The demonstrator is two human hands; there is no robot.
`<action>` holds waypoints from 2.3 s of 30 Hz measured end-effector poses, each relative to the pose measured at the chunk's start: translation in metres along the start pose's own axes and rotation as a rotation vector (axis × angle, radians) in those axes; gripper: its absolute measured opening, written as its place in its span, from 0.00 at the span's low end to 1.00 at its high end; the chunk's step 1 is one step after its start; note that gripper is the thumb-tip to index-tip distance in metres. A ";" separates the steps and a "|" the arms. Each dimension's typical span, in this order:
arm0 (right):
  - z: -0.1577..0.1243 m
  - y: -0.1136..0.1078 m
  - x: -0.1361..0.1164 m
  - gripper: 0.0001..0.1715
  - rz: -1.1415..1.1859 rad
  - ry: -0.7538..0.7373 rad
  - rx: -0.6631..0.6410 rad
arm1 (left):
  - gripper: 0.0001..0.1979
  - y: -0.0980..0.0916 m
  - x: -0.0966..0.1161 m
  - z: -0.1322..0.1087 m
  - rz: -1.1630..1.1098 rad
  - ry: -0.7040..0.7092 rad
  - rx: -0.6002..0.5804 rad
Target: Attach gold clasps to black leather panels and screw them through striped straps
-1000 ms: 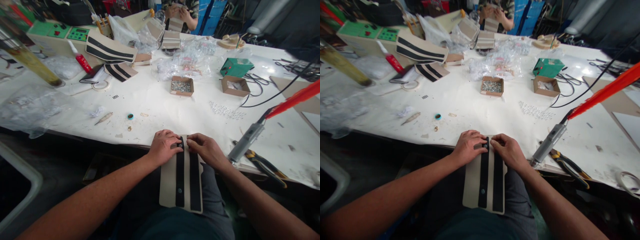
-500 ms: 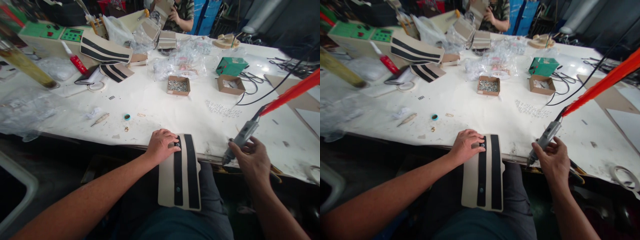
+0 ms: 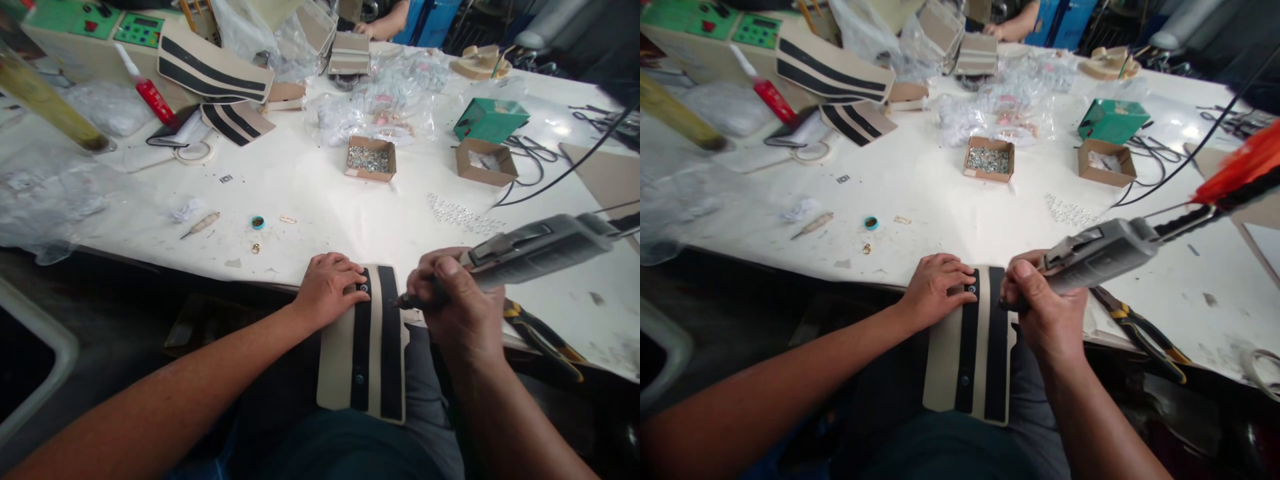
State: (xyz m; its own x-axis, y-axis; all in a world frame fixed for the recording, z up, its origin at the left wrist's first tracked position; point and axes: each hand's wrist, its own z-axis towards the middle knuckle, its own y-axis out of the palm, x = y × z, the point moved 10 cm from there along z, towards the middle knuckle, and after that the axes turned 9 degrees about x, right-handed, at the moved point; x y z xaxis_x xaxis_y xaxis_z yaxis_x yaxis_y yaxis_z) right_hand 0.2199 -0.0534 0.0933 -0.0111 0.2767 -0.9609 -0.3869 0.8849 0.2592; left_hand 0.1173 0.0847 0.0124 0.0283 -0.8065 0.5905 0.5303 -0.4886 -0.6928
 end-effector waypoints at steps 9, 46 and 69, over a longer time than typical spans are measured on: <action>0.002 0.045 0.020 0.20 -0.160 -0.149 -0.124 | 0.13 0.002 -0.002 -0.003 -0.012 0.002 -0.012; 0.004 0.051 0.025 0.21 -0.213 -0.238 -0.267 | 0.10 0.002 -0.002 -0.003 -0.006 -0.003 -0.009; -0.001 0.064 0.033 0.11 -0.063 -0.229 -0.477 | 0.10 0.004 -0.002 -0.004 0.025 0.026 0.006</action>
State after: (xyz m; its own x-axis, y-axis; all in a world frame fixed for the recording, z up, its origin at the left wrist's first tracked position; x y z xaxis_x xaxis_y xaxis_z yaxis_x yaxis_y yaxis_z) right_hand 0.1941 0.0125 0.0780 0.2064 0.3504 -0.9136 -0.7570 0.6488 0.0778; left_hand 0.1160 0.0829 0.0070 0.0200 -0.8268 0.5622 0.5349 -0.4662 -0.7047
